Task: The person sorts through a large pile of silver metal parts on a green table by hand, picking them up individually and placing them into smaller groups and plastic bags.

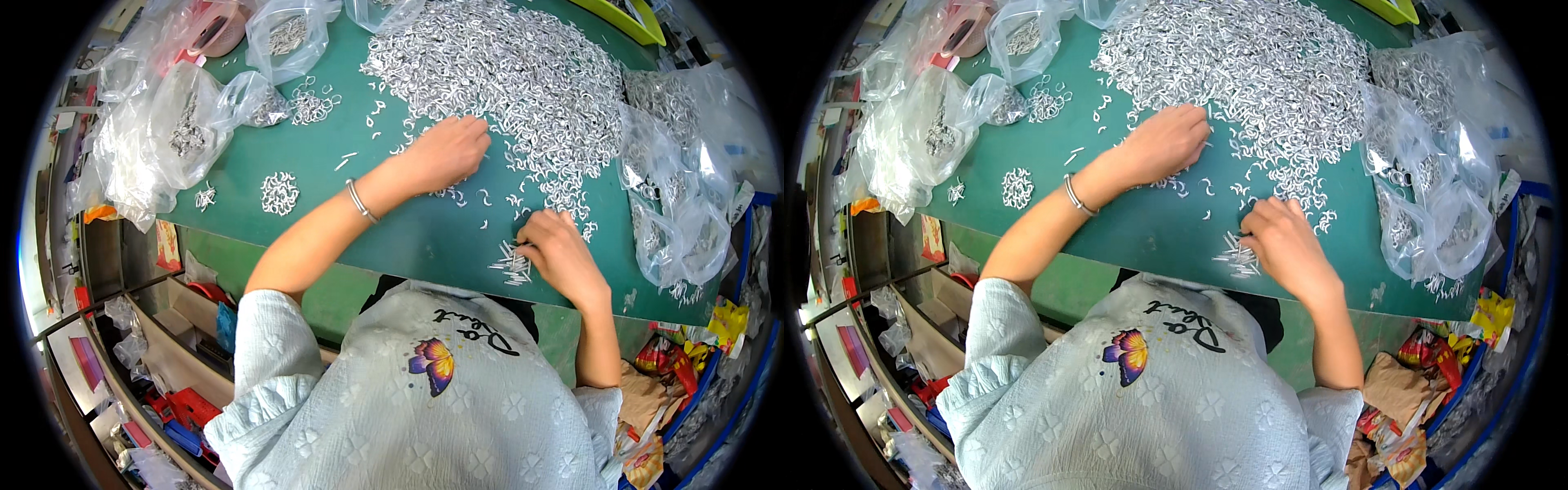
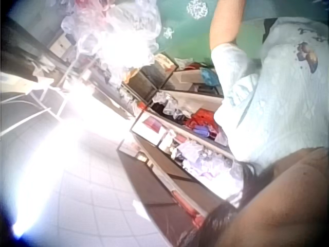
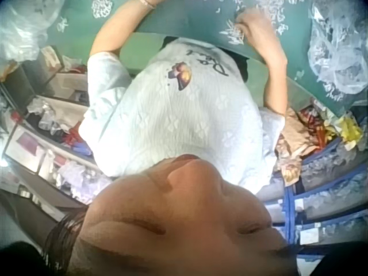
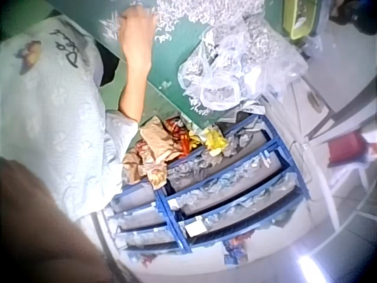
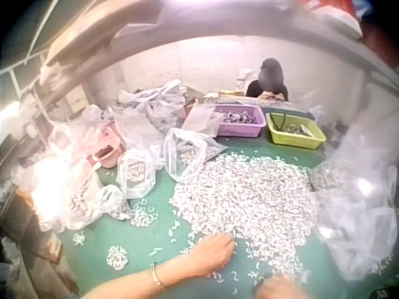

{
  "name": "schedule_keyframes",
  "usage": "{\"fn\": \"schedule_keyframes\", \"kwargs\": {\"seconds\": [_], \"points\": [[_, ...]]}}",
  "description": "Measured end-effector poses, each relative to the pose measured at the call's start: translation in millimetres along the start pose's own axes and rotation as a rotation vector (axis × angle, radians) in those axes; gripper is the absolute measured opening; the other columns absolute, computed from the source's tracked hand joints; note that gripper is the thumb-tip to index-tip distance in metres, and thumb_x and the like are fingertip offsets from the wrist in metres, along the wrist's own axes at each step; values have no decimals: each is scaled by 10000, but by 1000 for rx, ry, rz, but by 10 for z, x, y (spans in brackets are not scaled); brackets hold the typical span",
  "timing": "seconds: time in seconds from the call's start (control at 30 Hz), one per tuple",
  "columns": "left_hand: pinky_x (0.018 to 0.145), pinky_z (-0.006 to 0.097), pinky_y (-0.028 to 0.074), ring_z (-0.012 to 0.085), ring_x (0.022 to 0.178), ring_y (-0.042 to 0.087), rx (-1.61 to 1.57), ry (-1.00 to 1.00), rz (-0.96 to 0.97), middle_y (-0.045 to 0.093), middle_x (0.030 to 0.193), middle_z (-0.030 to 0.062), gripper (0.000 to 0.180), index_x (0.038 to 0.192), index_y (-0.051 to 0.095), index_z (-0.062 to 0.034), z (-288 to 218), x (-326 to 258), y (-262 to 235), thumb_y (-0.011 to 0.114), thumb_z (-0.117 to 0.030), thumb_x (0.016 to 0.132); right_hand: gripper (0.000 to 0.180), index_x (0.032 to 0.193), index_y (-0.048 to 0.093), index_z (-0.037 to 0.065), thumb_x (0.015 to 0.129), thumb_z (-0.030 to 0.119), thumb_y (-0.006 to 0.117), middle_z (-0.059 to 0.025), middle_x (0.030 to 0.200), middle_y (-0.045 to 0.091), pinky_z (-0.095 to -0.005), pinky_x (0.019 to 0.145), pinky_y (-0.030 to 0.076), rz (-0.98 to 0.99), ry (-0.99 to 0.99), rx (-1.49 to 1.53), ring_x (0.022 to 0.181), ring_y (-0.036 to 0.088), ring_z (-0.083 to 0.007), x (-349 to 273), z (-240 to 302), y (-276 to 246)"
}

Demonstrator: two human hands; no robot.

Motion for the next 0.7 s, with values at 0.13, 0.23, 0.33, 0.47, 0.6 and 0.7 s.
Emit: {"fn": "schedule_keyframes", "kwargs": {"seconds": [0.13, 0.23, 0.33, 0.47, 0.6, 0.7], "points": [[708, 393, 481, 288, 813, 542, -33, 77, 55, 508, 855, 113, 94, 838, 556, -10, 64, 45, -3, 623, -71, 812, 150, 872, 595, 25, 771, 55, 701, -100, 857, 542, -401, 794, 414, -135, 63, 54, 884, 539, -292, -37, -80, -13], [697, 398, 490, 303, 816, 549, -135, 35, 27, 515, 852, 123, 91, 838, 554, -15, 98, 27, 48, 622, -70, 814, 160, 891, 590, 15, 777, 47, 696, -109, 871, 545, -410, 797, 421, -116, 56, 35, 885, 547, -308, -87, -40, 20], [686, 404, 491, 314, 815, 554, -253, -81, -73, 519, 855, 129, 86, 844, 554, -20, -21, 46, -33, 617, -73, 820, 155, 906, 591, 13, 785, 41, 685, -110, 900, 550, -410, 798, 429, -207, 119, 113, 903, 552, -315, -171, -126, 7], [695, 397, 479, 307, 834, 555, -305, 29, -89, 520, 859, 127, 95, 843, 552, -19, -674, -71, -98, 625, -67, 806, 156, 929, 597, 18, 794, 33, 675, -113, 910, 561, -401, 802, 438, -184, 130, 94, 916, 560, -316, -232, -125, 76], [732, 377, 459, 291, 881, 554, -271, 22, 202, 533, 880, 125, 136, 853, 556, -7, -1182, -220, 24, 648, -52, 763, 154, 942, 603, 18, 800, 12, 662, -128, 880, 573, -410, 795, 448, -105, 132, 154, 895, 572, -328, -255, -107, 26], [738, 376, 455, 293, 893, 556, -335, -32, 155, 554, 917, 121, 151, 900, 577, -4, -1281, -325, 52, 638, -47, 769, 144, 935, 602, -4, 801, -6, 657, -129, 865, 581, -407, 778, 462, -137, 186, 192, 863, 579, -330, -187, -155, -64]]}}
Point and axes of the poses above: each hand's wrist, its own x-axis towards the middle knuckle, its own y-axis out of the palm, z = x × y, the point moved 1 cm from there along x, towards the middle knuckle
